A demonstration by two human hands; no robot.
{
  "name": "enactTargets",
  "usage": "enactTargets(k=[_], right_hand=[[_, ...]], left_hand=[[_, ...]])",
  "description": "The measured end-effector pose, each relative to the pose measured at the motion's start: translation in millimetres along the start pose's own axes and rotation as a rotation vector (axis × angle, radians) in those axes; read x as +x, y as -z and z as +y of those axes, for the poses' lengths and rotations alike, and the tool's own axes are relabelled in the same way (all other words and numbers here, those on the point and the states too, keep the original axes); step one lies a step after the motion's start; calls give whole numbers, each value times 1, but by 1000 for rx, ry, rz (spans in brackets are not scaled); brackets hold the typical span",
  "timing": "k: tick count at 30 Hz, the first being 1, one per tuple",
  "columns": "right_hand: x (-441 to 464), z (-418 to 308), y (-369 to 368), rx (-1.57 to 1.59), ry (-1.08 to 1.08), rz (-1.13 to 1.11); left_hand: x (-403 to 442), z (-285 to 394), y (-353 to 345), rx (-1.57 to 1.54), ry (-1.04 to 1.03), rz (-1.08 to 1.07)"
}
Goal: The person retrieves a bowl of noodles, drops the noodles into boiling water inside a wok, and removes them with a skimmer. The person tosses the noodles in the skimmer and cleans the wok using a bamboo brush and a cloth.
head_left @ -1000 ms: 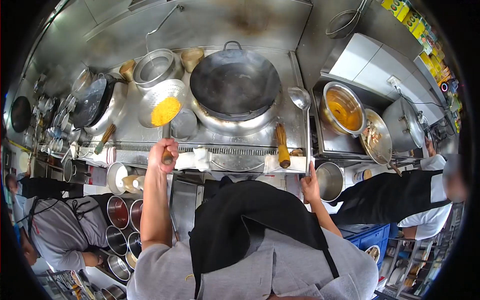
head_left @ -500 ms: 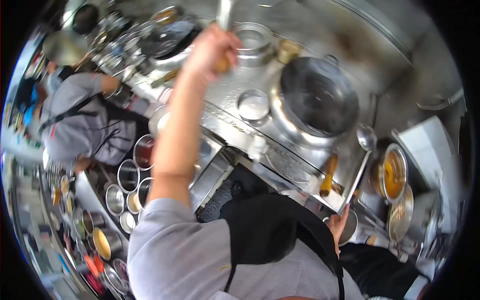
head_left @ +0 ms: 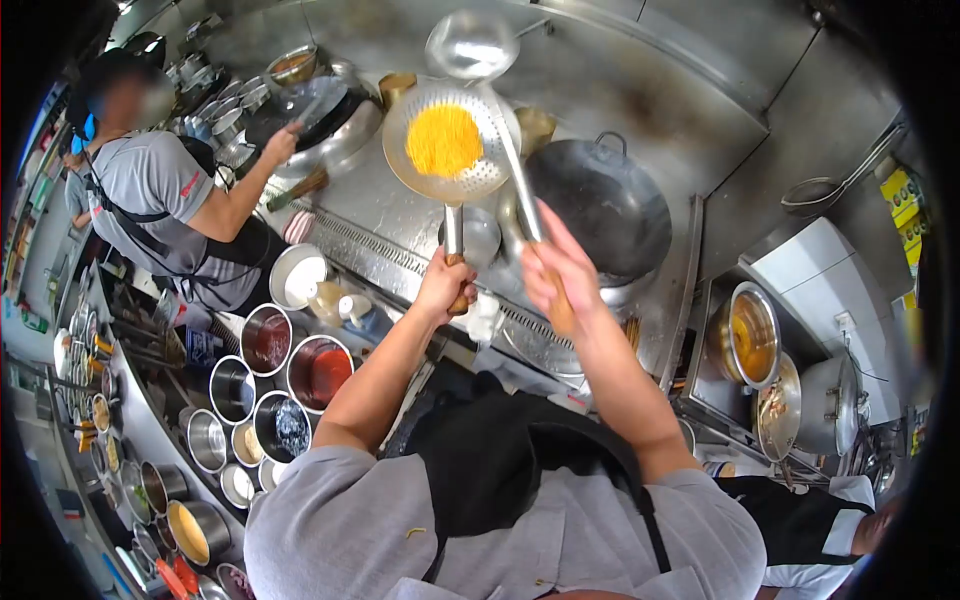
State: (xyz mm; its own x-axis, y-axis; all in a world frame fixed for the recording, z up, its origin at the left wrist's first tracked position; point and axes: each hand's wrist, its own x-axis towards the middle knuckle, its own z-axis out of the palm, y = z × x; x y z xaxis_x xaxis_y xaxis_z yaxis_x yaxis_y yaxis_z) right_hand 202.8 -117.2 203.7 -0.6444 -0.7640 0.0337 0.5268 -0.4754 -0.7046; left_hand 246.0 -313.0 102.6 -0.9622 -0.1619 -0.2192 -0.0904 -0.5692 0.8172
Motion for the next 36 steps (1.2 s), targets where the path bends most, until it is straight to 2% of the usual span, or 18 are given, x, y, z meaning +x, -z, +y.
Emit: enactTargets(k=[3, 6, 8, 10, 14, 16, 17, 18, 19, 22, 26, 28, 30, 31, 32, 33, 35, 36], right_hand=[[62, -21, -8, -208, 89, -69], [38, -55, -57, -1063, 145, 285], [17, -68, -74, -1202, 242, 320], [6, -60, -85, -1148, 245, 303], [19, -19, -76, -586, 215, 77], [43, -2, -61, -300, 129, 2], [59, 1, -38, -302, 143, 6], [80, 1, -13, -56, 52, -25], [94, -1, 1, 196, -42, -53], [83, -12, -19, -1153, 77, 297], [38, -9, -30, -1258, 137, 328], [21, 1, -40, -628, 136, 177], [29, 12, -26, -110, 109, -60], [43, 13, -9, 91, 43, -65], [57, 9, 2, 295, -24, -67], [67, 3, 2, 299, -20, -65], [81, -5, 0, -948, 95, 301], [77, -9, 0, -945, 101, 304]], left_hand=[[14, 15, 14, 21, 14, 30], [30, 29, 37, -126, 206, 7], [33, 33, 43, -225, 285, 4], [35, 40, 47, -227, 282, 24], [32, 69, 38, -242, 295, 32], [25, 56, 40, 91, 74, -71], [9, 58, 22, 31, 45, 53], [11, 45, 28, 38, -35, -37], [21, 31, 34, -16, 7, 0], [31, 2, 54, -92, 137, -33], [34, 27, 50, -347, 409, 10], [22, 45, 38, -438, 438, -41], [3, 53, 13, -129, 199, -31], [-4, 46, 6, -43, 66, 3], [-4, 41, 2, -42, 70, -1], [-2, 35, 1, -4, 49, 9], [5, 33, 10, -17, 102, -24], [12, 36, 20, -11, 102, -29]])
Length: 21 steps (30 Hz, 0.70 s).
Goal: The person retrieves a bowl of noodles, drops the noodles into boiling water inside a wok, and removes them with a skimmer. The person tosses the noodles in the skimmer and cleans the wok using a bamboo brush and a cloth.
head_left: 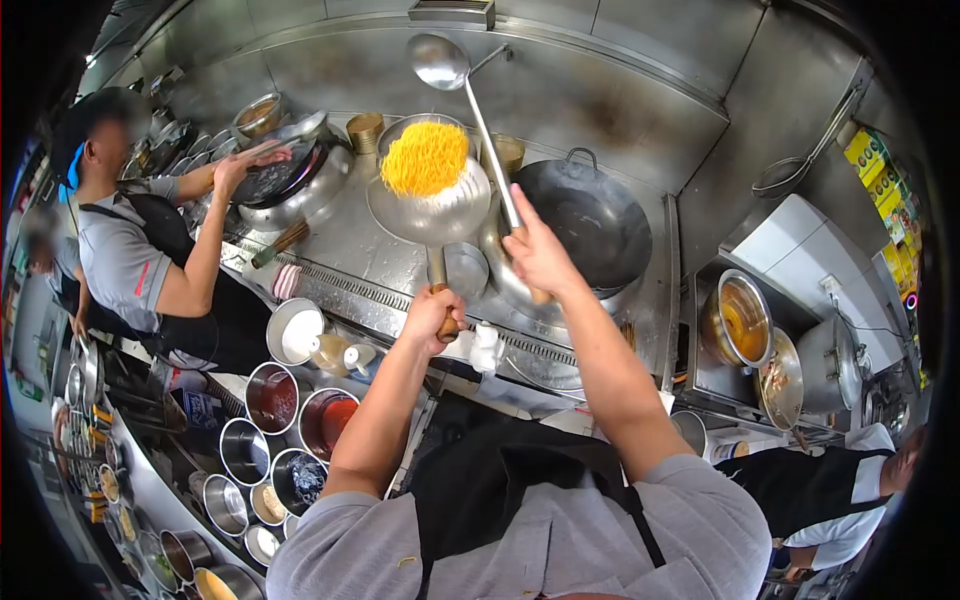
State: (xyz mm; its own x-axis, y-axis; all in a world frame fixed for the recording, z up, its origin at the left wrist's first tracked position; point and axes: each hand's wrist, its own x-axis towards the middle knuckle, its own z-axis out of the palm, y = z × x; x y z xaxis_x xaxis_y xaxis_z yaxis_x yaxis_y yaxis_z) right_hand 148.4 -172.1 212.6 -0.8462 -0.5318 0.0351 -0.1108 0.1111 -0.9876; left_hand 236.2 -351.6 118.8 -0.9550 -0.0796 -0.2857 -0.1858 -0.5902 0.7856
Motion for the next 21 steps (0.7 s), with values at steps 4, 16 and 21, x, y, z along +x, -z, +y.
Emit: enactTargets(k=[4, 16, 21], right_hand=[[-47, -19, 7, -246, -2, 67], [-62, -1, 24, 106, 38, 34], [-120, 19, 50, 135, 75, 285]], left_hand=[[-4, 13, 17, -529, 400, -91], [-10, 26, 8, -238, 303, -93], [-21, 141, -51, 213, -83, -222]])
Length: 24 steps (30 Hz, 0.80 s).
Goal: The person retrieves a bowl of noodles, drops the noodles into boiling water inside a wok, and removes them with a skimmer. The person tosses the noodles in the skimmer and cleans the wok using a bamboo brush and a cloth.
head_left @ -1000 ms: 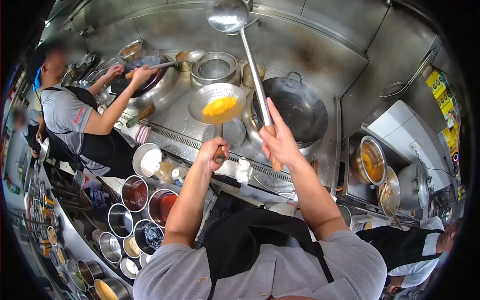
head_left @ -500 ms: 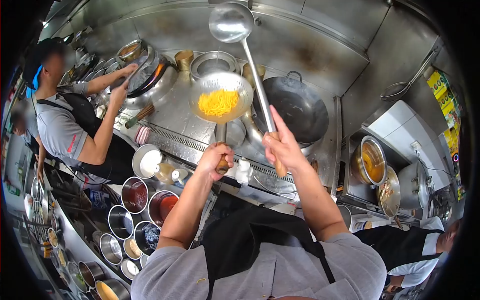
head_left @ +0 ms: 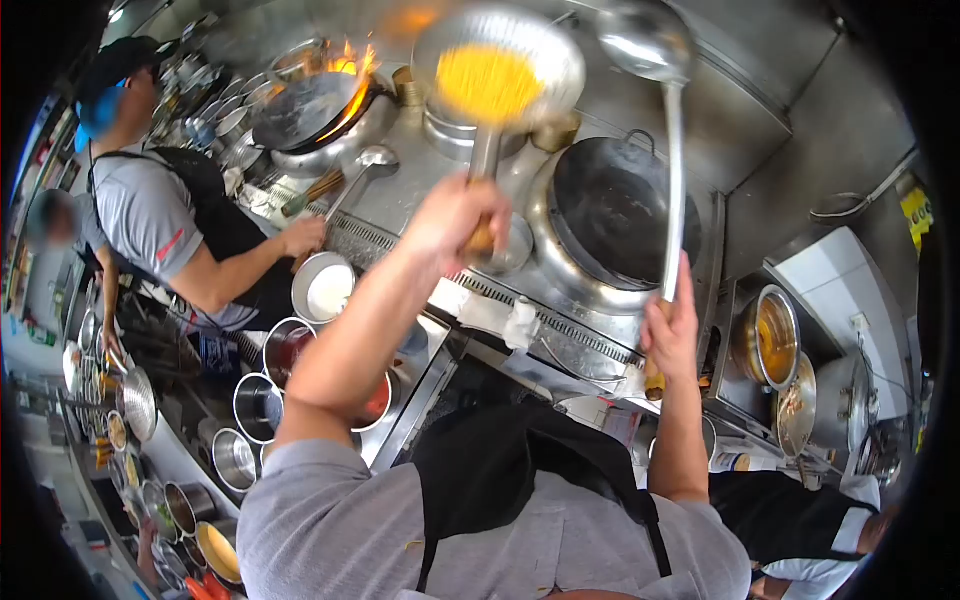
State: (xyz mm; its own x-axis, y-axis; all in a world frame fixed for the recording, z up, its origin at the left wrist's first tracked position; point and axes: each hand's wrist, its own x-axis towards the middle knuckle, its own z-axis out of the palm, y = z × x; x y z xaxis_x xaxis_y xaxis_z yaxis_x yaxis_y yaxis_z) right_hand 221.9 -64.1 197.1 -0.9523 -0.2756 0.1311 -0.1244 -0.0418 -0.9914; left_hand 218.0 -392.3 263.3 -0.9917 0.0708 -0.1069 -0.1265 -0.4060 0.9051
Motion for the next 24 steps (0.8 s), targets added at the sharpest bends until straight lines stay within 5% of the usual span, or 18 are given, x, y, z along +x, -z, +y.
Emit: enactTargets(k=[3, 7, 9, 12, 13, 15, 17, 18, 21, 24], right_hand=[[-27, 7, 18, -39, 55, 184], [-62, 24, 46, -59, 12, 285], [-78, 39, 62, -47, -27, 289], [-97, 68, 93, -21, -123, 222], [-105, 77, 104, -42, -167, 208], [-124, 95, 123, -49, -248, 198], [-144, 102, 143, 21, -302, 196], [-151, 100, 153, -12, -316, 198], [-175, 103, 196, -132, -346, 211], [-182, 97, 229, -158, -340, 236]], left_hand=[[35, 83, -18, 199, -288, -79], [67, 185, -26, 283, -76, -189], [85, 182, -35, 104, -256, -172], [81, 122, -28, 346, -313, -21], [79, 89, -26, 98, -256, 29], [59, 0, -15, 58, -243, 95], [31, -67, -27, -59, -10, 243], [30, -75, -29, -293, 177, 243], [27, -60, -45, -330, 172, 251], [31, 7, -97, -56, -262, 279]])
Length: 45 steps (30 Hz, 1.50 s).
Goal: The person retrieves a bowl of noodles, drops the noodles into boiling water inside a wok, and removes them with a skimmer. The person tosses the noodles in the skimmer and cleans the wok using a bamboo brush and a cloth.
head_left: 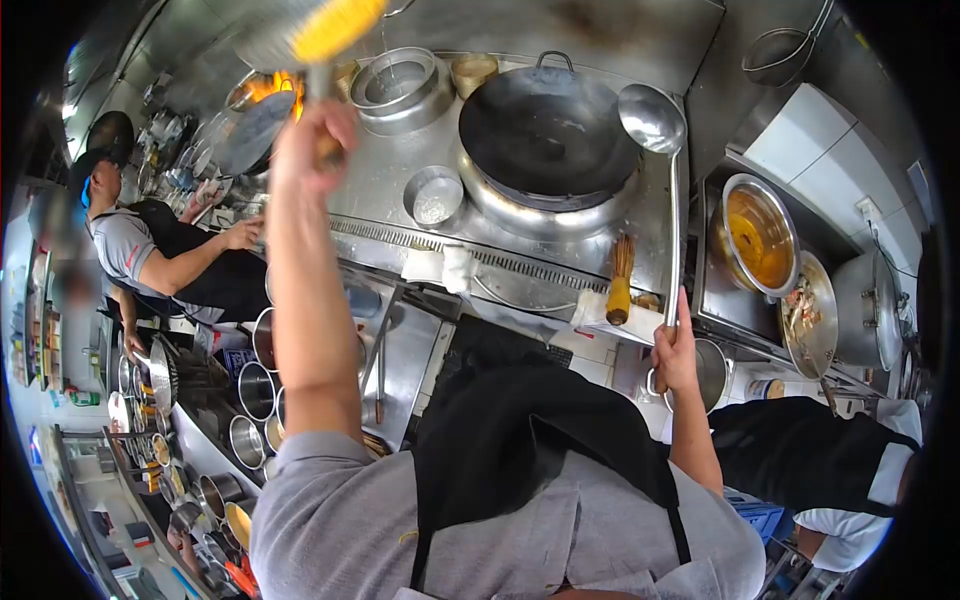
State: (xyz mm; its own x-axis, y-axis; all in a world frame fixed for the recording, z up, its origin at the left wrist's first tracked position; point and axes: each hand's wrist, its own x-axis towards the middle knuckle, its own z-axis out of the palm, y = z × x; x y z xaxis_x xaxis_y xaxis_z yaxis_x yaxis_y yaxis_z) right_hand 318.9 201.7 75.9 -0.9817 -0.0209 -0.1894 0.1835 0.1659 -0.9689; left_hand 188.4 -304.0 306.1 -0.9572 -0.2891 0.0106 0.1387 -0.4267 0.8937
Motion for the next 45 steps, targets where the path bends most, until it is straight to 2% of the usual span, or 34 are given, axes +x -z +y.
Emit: enactTargets(k=[1, 2, 3, 5, 7, 8, 9, 11, 12, 13, 14, 15, 16, 17, 18, 19, 21, 22, 27, 31, 33, 37, 40, 41, 43, 44, 45], right_hand=[[1, -3, 5, 17, 2, 13], [1, -10, 9, 12, 5, 17], [0, -15, 10, 7, 6, 21], [-2, -15, 11, 12, 7, 31], [-4, -11, 13, 15, 7, 37], [-6, -6, 14, 5, 0, 30], [-7, -1, 14, -4, -4, 23], [-10, 14, 15, -15, 2, 3], [-13, 17, 14, -12, -24, -2], [-14, 20, 13, -9, -43, -19], [-13, 31, 15, 34, -36, -33], [-10, 43, 17, 81, -28, -62], [-8, 46, 15, 123, -11, -54], [-6, 44, 14, 128, -9, -57], [-5, 43, 13, 134, -7, -60], [-2, 39, 14, 99, -10, -69], [7, 29, 13, 68, 17, -85], [10, 28, 13, 48, 57, -86], [27, -7, -16, -136, 92, -38], [41, -16, -51, -131, 99, -37], [42, -22, -73, -117, 123, -59], [44, -23, -114, -108, 129, -33], [44, -18, -135, -108, 180, -50], [40, -23, -144, -110, 180, -45], [32, -31, -161, -105, 155, -30], [31, -30, -163, -104, 154, -22], [31, -28, -164, -82, 151, -24]], left_hand=[[14, 29, -11, 4, -38, -28], [12, 59, -32, 38, -178, -57], [41, 105, -22, -161, 146, -195], [78, 159, -19, 4, -214, -189], [48, 172, -64, -52, -166, -327], [55, 176, -59, -208, 19, -411], [61, 171, -53, -209, 13, -401], [69, 133, -20, -61, 133, -339], [52, 70, -5, 230, -273, -236], [34, 20, 5, 155, -273, -77], [3, -25, 12, 245, -246, -59], [-25, -60, 13, 185, -111, 11], [-42, -86, 14, 256, 25, 96], [-47, -109, 27, -39, 277, 122], [-36, -142, 64, -343, 490, -3], [-66, -141, 49, -131, 411, 166], [-106, -150, 64, -318, 474, 221], [-131, -143, 73, -396, 436, 198], [-256, -43, 132, -751, 313, 139], [-315, 27, 211, -539, 78, 468], [-328, 67, 254, -436, -3, 757], [-349, 105, 392, 62, -149, 1029], [-355, 116, 461, 249, -73, 1281], [-357, 116, 474, 248, -70, 1277], [-365, 111, 503, 591, 55, 1378], [-372, 91, 544, 655, -78, 1353], [-371, 88, 553, 857, 95, 1442]])
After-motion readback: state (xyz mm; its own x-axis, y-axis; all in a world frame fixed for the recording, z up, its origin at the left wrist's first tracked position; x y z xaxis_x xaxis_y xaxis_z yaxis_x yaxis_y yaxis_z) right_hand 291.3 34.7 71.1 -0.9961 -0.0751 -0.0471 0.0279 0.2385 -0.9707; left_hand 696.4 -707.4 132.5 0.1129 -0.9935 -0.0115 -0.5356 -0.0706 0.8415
